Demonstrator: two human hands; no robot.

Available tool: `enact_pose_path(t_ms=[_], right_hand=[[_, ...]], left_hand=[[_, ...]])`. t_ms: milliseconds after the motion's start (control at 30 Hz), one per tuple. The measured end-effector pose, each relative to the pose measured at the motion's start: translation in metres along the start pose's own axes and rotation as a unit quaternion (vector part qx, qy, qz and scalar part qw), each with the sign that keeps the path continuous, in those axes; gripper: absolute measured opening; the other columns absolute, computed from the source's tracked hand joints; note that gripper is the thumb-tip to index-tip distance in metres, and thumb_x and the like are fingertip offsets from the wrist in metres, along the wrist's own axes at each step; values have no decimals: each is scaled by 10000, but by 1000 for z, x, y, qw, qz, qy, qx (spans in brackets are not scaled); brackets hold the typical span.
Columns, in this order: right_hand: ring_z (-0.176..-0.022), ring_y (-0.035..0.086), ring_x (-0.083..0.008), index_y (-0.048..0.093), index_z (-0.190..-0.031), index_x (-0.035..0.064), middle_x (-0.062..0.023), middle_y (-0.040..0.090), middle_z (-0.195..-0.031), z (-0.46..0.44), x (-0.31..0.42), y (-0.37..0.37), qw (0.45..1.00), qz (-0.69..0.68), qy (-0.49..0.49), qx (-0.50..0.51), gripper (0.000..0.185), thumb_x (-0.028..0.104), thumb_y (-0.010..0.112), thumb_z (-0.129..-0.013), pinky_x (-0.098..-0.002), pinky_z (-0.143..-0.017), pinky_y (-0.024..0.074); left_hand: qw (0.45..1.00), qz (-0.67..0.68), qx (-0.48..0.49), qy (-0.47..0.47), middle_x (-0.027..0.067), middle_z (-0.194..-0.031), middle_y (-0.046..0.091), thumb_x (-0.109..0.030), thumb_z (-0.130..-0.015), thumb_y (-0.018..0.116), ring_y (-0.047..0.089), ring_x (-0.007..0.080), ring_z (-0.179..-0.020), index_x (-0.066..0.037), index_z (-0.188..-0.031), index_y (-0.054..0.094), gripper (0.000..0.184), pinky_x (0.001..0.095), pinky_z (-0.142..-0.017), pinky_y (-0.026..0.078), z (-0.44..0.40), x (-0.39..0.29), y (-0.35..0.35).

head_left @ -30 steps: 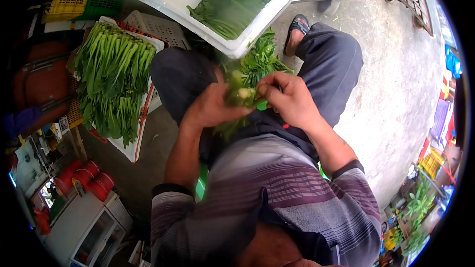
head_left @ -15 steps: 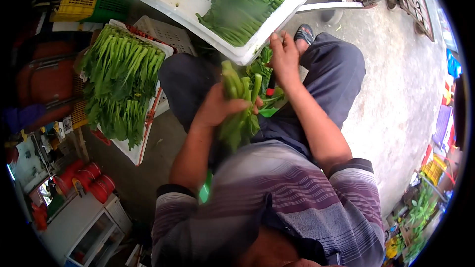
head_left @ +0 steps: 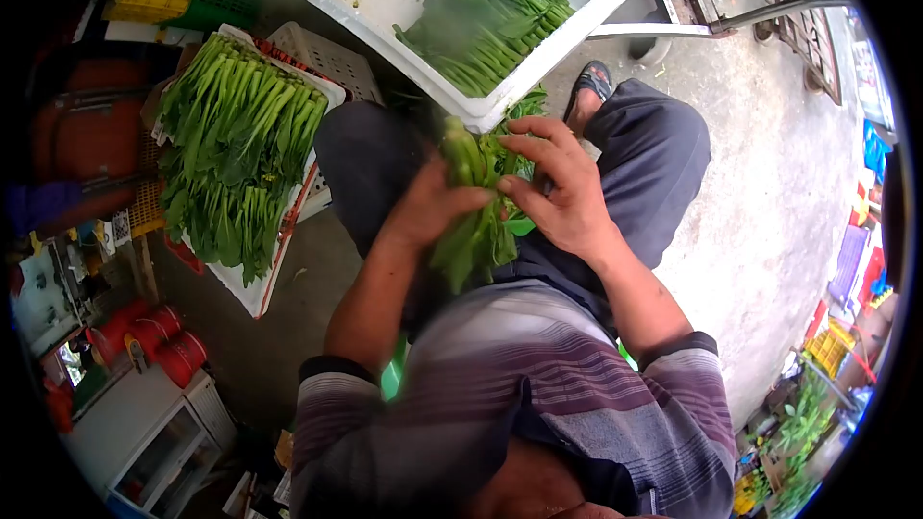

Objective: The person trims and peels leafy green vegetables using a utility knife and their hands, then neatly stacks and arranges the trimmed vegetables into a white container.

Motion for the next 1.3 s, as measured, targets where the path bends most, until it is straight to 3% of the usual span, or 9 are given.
enact_pose_path(t_ms=[200, 300, 433, 533, 700, 767, 967, 1200, 1300], right_hand=[[-889, 666, -272, 649, -1084, 6, -162, 611, -1184, 1, -11, 2, 997, 54, 4, 53, 297, -84, 672, -802, -329, -749, 544], [-887, 671, -264, 638, -1054, 27, -105, 629, -1068, 0, -18, 1, 998, 55, 5, 34, 242, 5, 681, -817, -365, -742, 539], [-723, 597, -89, 634, -986, -5, -7, 620, -852, -2, -25, -3, 977, -120, 138, -108, 68, 25, 618, -927, -228, -579, 480], [-691, 574, -80, 649, -1037, -4, 21, 626, -807, 2, -33, -24, 893, -279, 329, -128, 127, 14, 633, -913, -226, -618, 461], [-743, 604, -100, 661, -1127, -16, -69, 675, -842, 1, 5, -23, 980, -83, 164, 73, 246, 28, 655, -885, -263, -661, 474], [-698, 550, -64, 649, -1157, -34, -2, 591, -797, 4, -2, -13, 964, -137, 213, 82, 253, 10, 648, -908, -218, -630, 448], [-626, 572, -79, 637, -1062, -57, -12, 592, -708, 2, -15, 1, 966, -53, 212, 138, 173, 44, 654, -922, -241, -580, 464], [-617, 562, -70, 607, -1020, -47, -25, 600, -726, 0, -16, 4, 952, -100, 244, 154, 139, 65, 631, -942, -233, -556, 443], [-649, 527, -84, 616, -924, -47, -47, 595, -686, 1, -23, 9, 952, -141, 255, 93, 172, 118, 662, -908, -288, -577, 442]], left_hand=[[999, -31, 16, -23, 84, -1074, 664, -34, -816, 695, 661, 165, -945, 1, -1263, 550, 471, 329, -822, 555, 3, 8, -6], [995, -82, 44, -27, 81, -1067, 689, -50, -821, 701, 661, 160, -971, 10, -1213, 602, 408, 324, -850, 548, 1, 4, -3], [992, -108, 49, -35, 83, -1084, 705, -73, -838, 710, 662, 156, -995, 16, -1199, 624, 381, 315, -893, 533, -2, 1, 5], [993, -112, 28, -26, 52, -1067, 701, -68, -851, 722, 655, 129, -951, 19, -1167, 652, 335, 291, -856, 527, -3, 4, 6], [989, -140, 51, -16, 67, -1059, 701, -102, -840, 742, 652, 135, -975, 11, -1200, 629, 394, 311, -881, 525, -5, 8, 9], [985, -157, 57, -34, 55, -1043, 694, -107, -833, 753, 640, 123, -962, 8, -1196, 630, 400, 302, -867, 519, -5, 7, 9], [986, -146, 65, -45, 29, -1049, 671, -123, -813, 772, 609, 109, -967, 8, -1191, 625, 426, 287, -875, 502, -3, 13, 5], [985, 43, 145, -79, 39, -1120, 648, -453, -865, 751, 610, 106, -988, -5, -1255, 577, 619, 271, -886, 494, -3, 38, -11], [974, 109, 160, -120, 51, -1137, 641, -548, -869, 711, 619, 114, -983, -8, -1284, 550, 699, 272, -886, 501, -10, 40, -15]])
Point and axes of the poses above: each hand's wrist, its own z-axis away from the middle knuckle, its own y-axis out of the palm, x = y × z, the point moved 3 cm from there along -z, towards the middle knuckle
